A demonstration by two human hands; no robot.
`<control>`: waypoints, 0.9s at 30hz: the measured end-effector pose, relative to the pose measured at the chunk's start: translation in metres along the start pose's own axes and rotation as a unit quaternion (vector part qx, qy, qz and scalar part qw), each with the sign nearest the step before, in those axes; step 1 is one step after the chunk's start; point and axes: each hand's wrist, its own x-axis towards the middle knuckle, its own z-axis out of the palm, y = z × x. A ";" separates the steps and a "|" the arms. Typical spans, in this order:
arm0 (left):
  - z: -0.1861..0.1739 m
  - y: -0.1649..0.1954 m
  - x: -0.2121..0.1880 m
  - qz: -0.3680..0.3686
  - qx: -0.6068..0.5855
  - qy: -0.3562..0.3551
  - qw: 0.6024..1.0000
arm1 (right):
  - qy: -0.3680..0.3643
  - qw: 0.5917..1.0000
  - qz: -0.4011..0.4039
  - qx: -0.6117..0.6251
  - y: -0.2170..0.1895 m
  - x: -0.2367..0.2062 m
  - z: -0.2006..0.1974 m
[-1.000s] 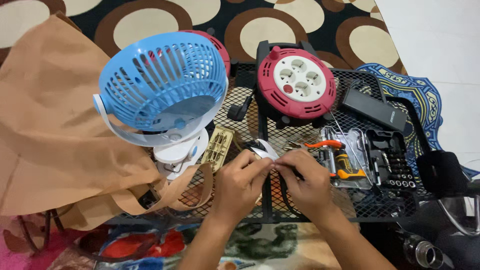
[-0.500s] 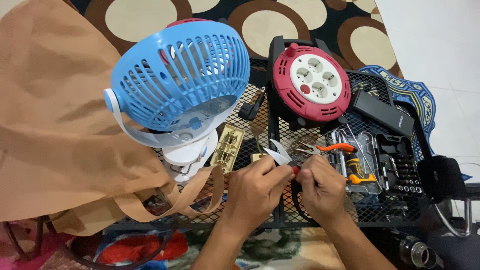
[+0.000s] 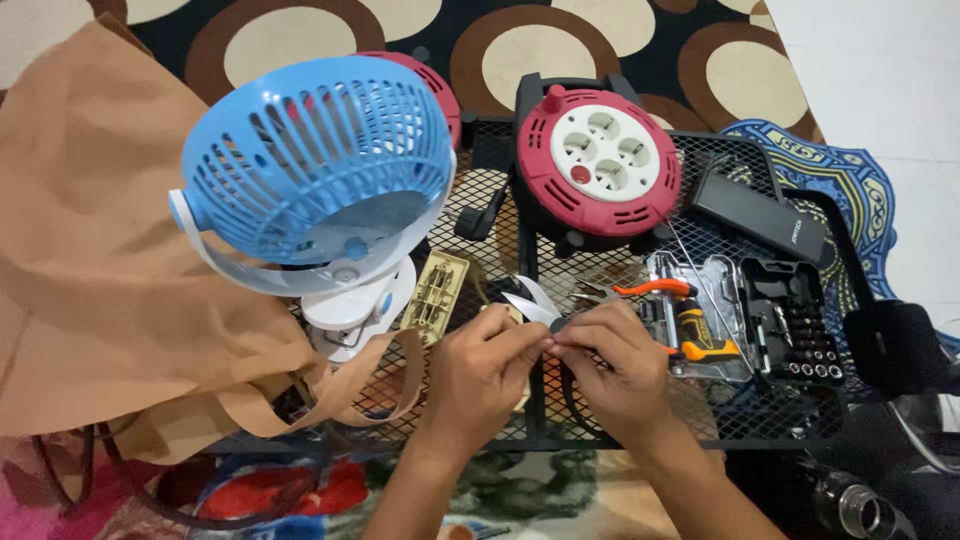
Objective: The person works at a low table on a small electric fan and electrical components. They use scissors to cut and strip wire, manipulate a wall socket plate and a cable reel power strip, and handle the fan and a screwdriver while adjusting the fan's parts.
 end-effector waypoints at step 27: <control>0.001 0.000 -0.004 -0.037 -0.031 -0.006 0.999 | 0.035 0.995 -0.044 -0.078 -0.005 -0.004 -0.002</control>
